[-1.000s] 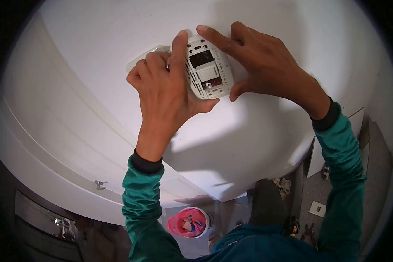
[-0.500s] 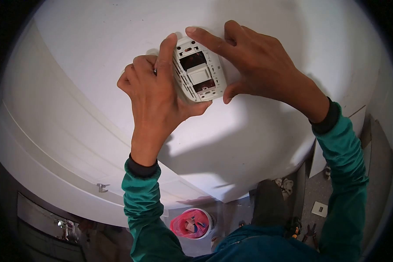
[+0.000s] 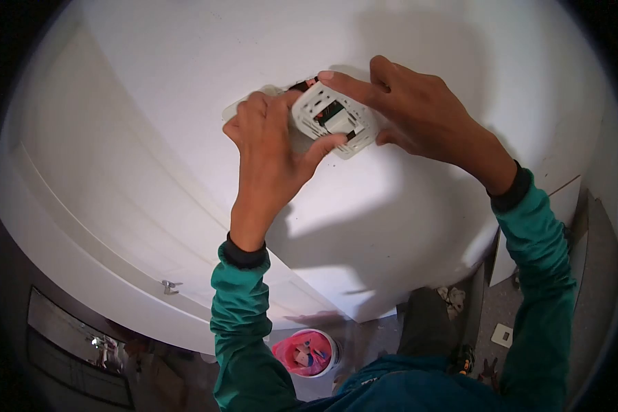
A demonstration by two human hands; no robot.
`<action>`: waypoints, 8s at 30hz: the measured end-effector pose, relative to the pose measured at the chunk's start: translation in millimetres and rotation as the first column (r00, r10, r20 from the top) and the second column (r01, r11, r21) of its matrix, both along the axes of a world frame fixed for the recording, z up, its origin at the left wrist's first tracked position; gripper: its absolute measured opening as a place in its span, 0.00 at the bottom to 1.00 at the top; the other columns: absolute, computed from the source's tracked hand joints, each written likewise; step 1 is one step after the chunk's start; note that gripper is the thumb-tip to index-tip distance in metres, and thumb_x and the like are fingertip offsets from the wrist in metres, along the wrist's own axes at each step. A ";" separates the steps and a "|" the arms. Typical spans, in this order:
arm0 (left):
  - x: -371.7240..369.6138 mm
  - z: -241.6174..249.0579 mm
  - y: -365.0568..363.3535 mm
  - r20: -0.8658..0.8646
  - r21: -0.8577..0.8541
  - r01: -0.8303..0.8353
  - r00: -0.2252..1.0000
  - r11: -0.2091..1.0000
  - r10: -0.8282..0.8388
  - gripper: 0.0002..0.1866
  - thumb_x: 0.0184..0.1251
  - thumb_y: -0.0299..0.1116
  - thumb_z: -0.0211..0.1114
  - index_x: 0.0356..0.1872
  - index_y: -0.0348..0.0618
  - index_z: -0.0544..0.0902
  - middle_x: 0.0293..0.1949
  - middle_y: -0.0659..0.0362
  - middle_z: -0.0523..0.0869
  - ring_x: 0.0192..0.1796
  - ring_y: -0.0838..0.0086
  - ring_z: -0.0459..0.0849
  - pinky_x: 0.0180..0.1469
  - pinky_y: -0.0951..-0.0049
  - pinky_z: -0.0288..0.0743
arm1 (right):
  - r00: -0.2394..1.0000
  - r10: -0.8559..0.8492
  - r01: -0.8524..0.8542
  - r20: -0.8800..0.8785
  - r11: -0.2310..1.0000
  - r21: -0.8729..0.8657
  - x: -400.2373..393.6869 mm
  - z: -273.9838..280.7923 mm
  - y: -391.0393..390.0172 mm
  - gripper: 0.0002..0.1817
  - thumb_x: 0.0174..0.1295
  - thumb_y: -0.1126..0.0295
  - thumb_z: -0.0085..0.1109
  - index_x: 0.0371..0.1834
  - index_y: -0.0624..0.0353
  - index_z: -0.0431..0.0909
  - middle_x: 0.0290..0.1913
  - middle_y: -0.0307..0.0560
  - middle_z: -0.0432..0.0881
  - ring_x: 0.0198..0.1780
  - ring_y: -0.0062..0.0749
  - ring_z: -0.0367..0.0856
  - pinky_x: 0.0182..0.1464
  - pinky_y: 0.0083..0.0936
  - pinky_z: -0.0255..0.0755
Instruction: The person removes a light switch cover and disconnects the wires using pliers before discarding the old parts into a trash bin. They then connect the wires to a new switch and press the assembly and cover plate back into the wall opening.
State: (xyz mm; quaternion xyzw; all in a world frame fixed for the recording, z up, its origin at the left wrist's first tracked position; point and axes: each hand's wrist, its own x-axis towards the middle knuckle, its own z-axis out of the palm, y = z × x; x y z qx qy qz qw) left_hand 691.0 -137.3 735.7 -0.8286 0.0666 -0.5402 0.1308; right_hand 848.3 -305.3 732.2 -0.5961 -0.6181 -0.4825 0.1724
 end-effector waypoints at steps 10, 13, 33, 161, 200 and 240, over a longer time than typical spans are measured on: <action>-13.3 -3.3 -31.5 0.032 -0.676 0.136 0.987 0.724 -0.155 0.21 0.68 0.44 0.62 0.24 0.34 0.83 0.12 0.60 0.73 0.16 0.79 0.64 0.21 0.73 0.58 | 0.968 0.131 -0.076 -0.216 0.966 0.246 -16.0 -23.1 -5.7 0.49 0.33 0.61 0.81 0.64 0.53 0.67 0.41 0.48 0.72 0.39 0.36 0.78 0.34 0.28 0.76; -26.6 -6.2 -31.7 -0.115 -0.720 -0.033 0.991 0.693 -0.072 0.23 0.71 0.44 0.58 0.24 0.32 0.82 0.11 0.63 0.67 0.19 0.81 0.61 0.22 0.73 0.54 | 0.982 0.100 -0.055 -0.161 0.964 0.261 -20.4 -12.1 3.0 0.40 0.34 0.62 0.80 0.57 0.54 0.74 0.40 0.48 0.72 0.38 0.35 0.78 0.32 0.27 0.75; -16.8 -54.6 -25.3 0.089 -0.863 0.243 0.936 0.444 -0.340 0.18 0.74 0.39 0.54 0.38 0.32 0.84 0.25 0.67 0.79 0.30 0.84 0.66 0.35 0.78 0.62 | 0.904 0.153 -0.011 -0.399 0.942 0.335 5.6 9.8 8.1 0.37 0.41 0.71 0.77 0.59 0.54 0.72 0.41 0.45 0.72 0.37 0.40 0.77 0.40 0.32 0.75; 12.9 -8.5 -15.2 0.200 -0.103 0.089 0.977 0.991 -0.067 0.11 0.48 0.29 0.68 0.35 0.42 0.80 0.35 0.54 0.74 0.40 0.59 0.70 0.42 0.61 0.66 | 0.679 0.371 -0.196 -0.633 0.923 0.330 -44.6 -13.8 -6.4 0.42 0.36 0.60 0.73 0.57 0.61 0.64 0.46 0.57 0.75 0.43 0.47 0.78 0.46 0.34 0.73; 16.1 -80.4 -39.7 0.842 -0.525 0.222 0.279 -0.822 -0.462 0.17 0.77 0.45 0.48 0.50 0.41 0.75 0.18 0.71 0.55 0.20 0.84 0.53 0.23 0.82 0.50 | 0.085 0.572 -0.427 -0.816 0.761 0.489 -36.5 -90.7 -11.5 0.42 0.41 0.72 0.77 0.55 0.57 0.56 0.44 0.41 0.69 0.36 0.17 0.72 0.30 0.16 0.69; 27.4 -85.5 -27.6 0.245 -0.952 0.303 0.678 -0.039 -0.693 0.12 0.75 0.38 0.53 0.46 0.41 0.79 0.20 0.72 0.61 0.21 0.85 0.55 0.24 0.84 0.52 | 0.059 -0.173 -0.392 -0.983 0.902 -0.182 -14.3 11.0 -32.4 0.31 0.56 0.40 0.59 0.41 0.60 0.73 0.30 0.38 0.72 0.27 0.21 0.69 0.31 0.19 0.66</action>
